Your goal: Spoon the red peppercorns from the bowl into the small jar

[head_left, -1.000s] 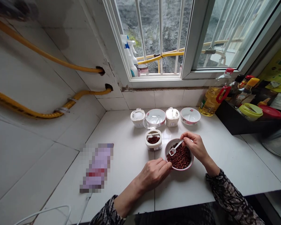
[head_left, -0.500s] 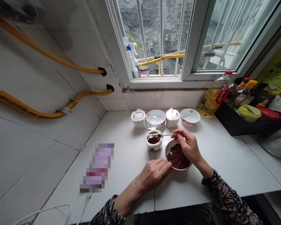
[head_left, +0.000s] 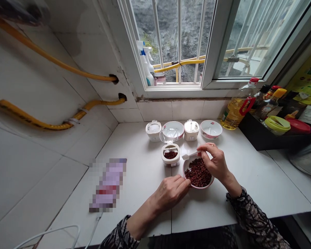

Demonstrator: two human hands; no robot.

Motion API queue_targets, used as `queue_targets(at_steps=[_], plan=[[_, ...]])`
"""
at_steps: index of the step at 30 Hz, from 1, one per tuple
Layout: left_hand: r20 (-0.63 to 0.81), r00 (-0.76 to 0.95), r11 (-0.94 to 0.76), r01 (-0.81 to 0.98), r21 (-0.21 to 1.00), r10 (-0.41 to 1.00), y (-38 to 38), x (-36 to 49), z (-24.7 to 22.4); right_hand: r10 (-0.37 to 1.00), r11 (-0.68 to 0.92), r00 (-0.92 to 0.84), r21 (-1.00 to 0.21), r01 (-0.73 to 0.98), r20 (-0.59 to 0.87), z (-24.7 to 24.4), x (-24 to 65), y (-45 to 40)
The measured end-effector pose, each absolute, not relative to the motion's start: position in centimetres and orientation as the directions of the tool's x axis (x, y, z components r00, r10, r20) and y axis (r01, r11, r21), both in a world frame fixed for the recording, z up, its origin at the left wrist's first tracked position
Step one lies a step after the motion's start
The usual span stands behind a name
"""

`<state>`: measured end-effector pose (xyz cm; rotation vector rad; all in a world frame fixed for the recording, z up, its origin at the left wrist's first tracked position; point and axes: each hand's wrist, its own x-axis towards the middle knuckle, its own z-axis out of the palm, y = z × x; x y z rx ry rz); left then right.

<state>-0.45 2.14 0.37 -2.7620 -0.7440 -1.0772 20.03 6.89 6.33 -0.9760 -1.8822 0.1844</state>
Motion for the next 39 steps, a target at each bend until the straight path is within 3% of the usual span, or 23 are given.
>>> queue_targets(at_steps=[12, 17, 20, 25, 39], plan=[[0.664, 0.629, -0.881, 0.464, 0.096, 0.404, 2.1, -0.5, 0.3, 0.713, 0.689, -0.449, -0.42, 0.591, 0.538, 4.6, 20.7, 7.2], [0.663, 0.631, -0.88, 0.467, 0.089, 0.402, 2.1, -0.5, 0.4, 0.791, 0.612, -0.405, -0.579, 0.54, 0.459, 4.5, 20.4, 6.9], [0.656, 0.636, -0.881, 0.464, 0.096, 0.407, 2.1, -0.5, 0.4, 0.866, 0.5, -0.28, -0.699, 0.511, 0.415, 4.9, 20.5, 6.8], [0.656, 0.638, -0.884, 0.457, 0.1, 0.404, 2.1, -0.5, 0.4, 0.964, 0.259, -0.157, -0.894, 0.366, 0.215, 5.5, 20.8, 6.9], [0.647, 0.641, -0.878, 0.469, 0.096, 0.413, 2.2, -0.6, 0.4, 0.993, 0.108, -0.063, -0.97, 0.218, 0.097, 5.2, 20.8, 7.4]])
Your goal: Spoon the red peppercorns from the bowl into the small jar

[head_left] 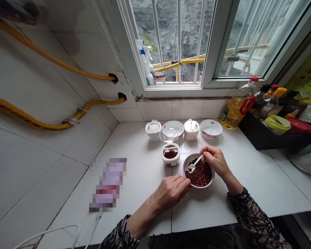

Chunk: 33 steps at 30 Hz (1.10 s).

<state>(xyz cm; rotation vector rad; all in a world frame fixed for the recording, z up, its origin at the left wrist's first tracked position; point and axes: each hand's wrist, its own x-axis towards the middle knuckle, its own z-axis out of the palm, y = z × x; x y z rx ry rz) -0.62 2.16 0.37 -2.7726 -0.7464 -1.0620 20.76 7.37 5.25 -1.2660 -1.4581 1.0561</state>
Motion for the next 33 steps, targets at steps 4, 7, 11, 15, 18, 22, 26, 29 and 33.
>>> queue_targets(at_steps=[4, 7, 11, 15, 18, 22, 26, 29, 33], plan=[[0.644, 0.643, -0.88, 0.463, 0.103, 0.414, 2.1, -0.6, 0.2, 0.994, 0.104, -0.044, -0.984, 0.148, 0.098, 5.0, 20.0, 7.8], [0.646, 0.641, -0.879, 0.467, 0.102, 0.415, 2.2, -0.6, 0.2, 0.988, 0.153, -0.045, -0.981, 0.122, 0.148, 5.1, 19.1, 7.8], [0.657, 0.632, -0.876, 0.472, 0.096, 0.412, 2.2, -0.5, 0.3, 0.957, 0.29, -0.044, -0.943, 0.161, 0.287, 5.3, 17.8, 7.4], [0.668, 0.623, -0.878, 0.47, 0.095, 0.406, 2.2, -0.4, 0.4, 0.837, 0.534, -0.104, -0.762, 0.367, 0.537, 5.1, 16.9, 7.0], [0.675, 0.616, -0.874, 0.478, 0.089, 0.406, 2.2, -0.3, 0.3, 0.674, 0.72, -0.319, -0.495, 0.486, 0.667, 5.1, 16.7, 6.9], [0.673, 0.618, -0.874, 0.477, 0.09, 0.406, 2.2, -0.4, 0.2, 0.602, 0.763, -0.337, -0.397, 0.511, 0.724, 5.9, 17.7, 6.7], [0.653, 0.631, -0.875, 0.473, 0.103, 0.418, 2.1, -0.5, 0.3, 0.647, 0.706, -0.24, -0.45, 0.547, 0.724, 6.6, 19.6, 6.8], [0.655, 0.632, -0.876, 0.471, 0.1, 0.415, 2.1, -0.6, 0.2, 0.682, 0.678, -0.29, -0.433, 0.594, 0.671, 6.1, 20.7, 7.0], [0.653, 0.636, -0.877, 0.471, 0.094, 0.411, 2.2, -0.6, 0.0, 0.687, 0.706, -0.449, -0.379, 0.598, 0.571, 4.8, 20.6, 7.1]])
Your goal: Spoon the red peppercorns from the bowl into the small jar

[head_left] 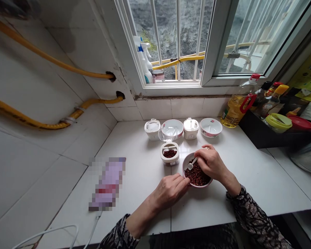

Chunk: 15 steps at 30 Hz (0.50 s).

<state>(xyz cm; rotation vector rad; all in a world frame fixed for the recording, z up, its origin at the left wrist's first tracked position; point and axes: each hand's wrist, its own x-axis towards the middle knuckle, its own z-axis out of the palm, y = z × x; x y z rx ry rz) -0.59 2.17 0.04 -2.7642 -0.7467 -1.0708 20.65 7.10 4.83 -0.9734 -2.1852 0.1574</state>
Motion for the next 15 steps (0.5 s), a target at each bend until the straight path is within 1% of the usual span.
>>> queue_targets(at_steps=[3, 6, 9, 12, 15], plan=[[0.658, 0.633, -0.879, 0.465, 0.099, 0.409, 2.2, -0.6, 0.0, 0.708, 0.703, -0.491, -0.442, 0.557, 0.508, 4.4, 20.2, 7.0], [0.654, 0.638, -0.88, 0.464, 0.096, 0.408, 2.2, -0.6, 0.1, 0.773, 0.634, -0.412, -0.563, 0.53, 0.482, 4.6, 20.2, 6.8], [0.649, 0.641, -0.881, 0.462, 0.1, 0.409, 2.2, -0.6, 0.2, 0.858, 0.514, -0.302, -0.697, 0.5, 0.416, 5.1, 20.5, 6.8], [0.647, 0.641, -0.881, 0.462, 0.105, 0.413, 2.2, -0.6, 0.3, 0.93, 0.365, -0.215, -0.825, 0.432, 0.299, 5.6, 20.7, 6.7], [0.65, 0.64, -0.882, 0.459, 0.103, 0.409, 2.2, -0.6, 0.3, 0.965, 0.254, -0.162, -0.898, 0.358, 0.209, 5.8, 20.7, 6.7]])
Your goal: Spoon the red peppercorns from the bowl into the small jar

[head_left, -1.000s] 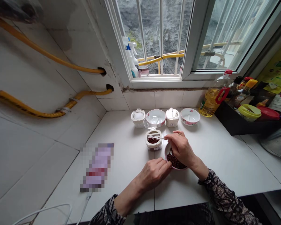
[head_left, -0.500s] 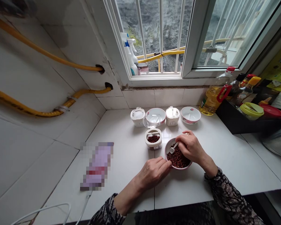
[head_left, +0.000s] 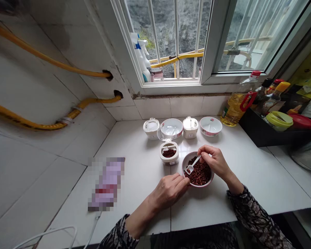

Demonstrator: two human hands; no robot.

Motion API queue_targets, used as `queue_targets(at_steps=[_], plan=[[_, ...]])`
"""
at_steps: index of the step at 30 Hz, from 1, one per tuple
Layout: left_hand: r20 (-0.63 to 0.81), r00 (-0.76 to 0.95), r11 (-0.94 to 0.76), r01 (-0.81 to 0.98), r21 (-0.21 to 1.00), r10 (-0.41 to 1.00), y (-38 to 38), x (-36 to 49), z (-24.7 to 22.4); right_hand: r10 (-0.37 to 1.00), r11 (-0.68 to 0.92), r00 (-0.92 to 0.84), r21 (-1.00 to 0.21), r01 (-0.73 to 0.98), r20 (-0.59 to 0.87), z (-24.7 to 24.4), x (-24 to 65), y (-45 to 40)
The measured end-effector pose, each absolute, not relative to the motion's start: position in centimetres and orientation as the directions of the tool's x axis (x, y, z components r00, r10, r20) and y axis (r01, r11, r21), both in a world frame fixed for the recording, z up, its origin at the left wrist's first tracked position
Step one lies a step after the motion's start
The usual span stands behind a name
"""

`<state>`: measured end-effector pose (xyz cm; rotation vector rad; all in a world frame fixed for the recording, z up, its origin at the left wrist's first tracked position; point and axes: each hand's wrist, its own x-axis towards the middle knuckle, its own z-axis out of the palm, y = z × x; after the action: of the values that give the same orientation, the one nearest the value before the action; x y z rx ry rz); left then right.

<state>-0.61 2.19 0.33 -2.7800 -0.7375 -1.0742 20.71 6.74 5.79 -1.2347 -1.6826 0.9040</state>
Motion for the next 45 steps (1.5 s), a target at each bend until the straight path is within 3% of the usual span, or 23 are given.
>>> queue_targets(at_steps=[9, 18, 23, 27, 31, 34, 40, 45], plan=[[0.651, 0.64, -0.883, 0.459, 0.103, 0.409, 2.2, -0.6, 0.2, 0.978, 0.209, -0.097, -0.914, 0.347, 0.186, 5.7, 20.8, 6.9], [0.647, 0.641, -0.876, 0.474, 0.091, 0.414, 2.2, -0.6, 0.0, 0.995, 0.085, -0.063, -0.988, 0.129, 0.077, 5.2, 20.2, 7.6], [0.659, 0.632, -0.878, 0.471, 0.09, 0.407, 2.2, -0.5, 0.3, 0.978, 0.205, -0.058, -0.974, 0.092, 0.2, 5.4, 19.0, 7.6], [0.669, 0.627, -0.881, 0.465, 0.089, 0.399, 2.2, -0.4, 0.3, 0.902, 0.429, -0.054, -0.876, 0.221, 0.428, 5.6, 17.8, 6.9], [0.684, 0.613, -0.879, 0.469, 0.087, 0.395, 2.3, -0.3, 0.0, 0.681, 0.716, -0.256, -0.55, 0.43, 0.686, 5.4, 17.0, 6.5], [0.687, 0.613, -0.88, 0.467, 0.085, 0.391, 2.3, -0.3, 0.0, 0.57, 0.793, -0.354, -0.385, 0.472, 0.742, 5.5, 17.1, 6.5], [0.668, 0.626, -0.877, 0.472, 0.085, 0.402, 2.2, -0.4, 0.4, 0.658, 0.698, -0.18, -0.502, 0.511, 0.731, 6.4, 19.4, 6.6], [0.661, 0.632, -0.878, 0.472, 0.085, 0.404, 2.2, -0.5, 0.5, 0.73, 0.66, -0.32, -0.5, 0.561, 0.604, 5.6, 21.1, 7.1]])
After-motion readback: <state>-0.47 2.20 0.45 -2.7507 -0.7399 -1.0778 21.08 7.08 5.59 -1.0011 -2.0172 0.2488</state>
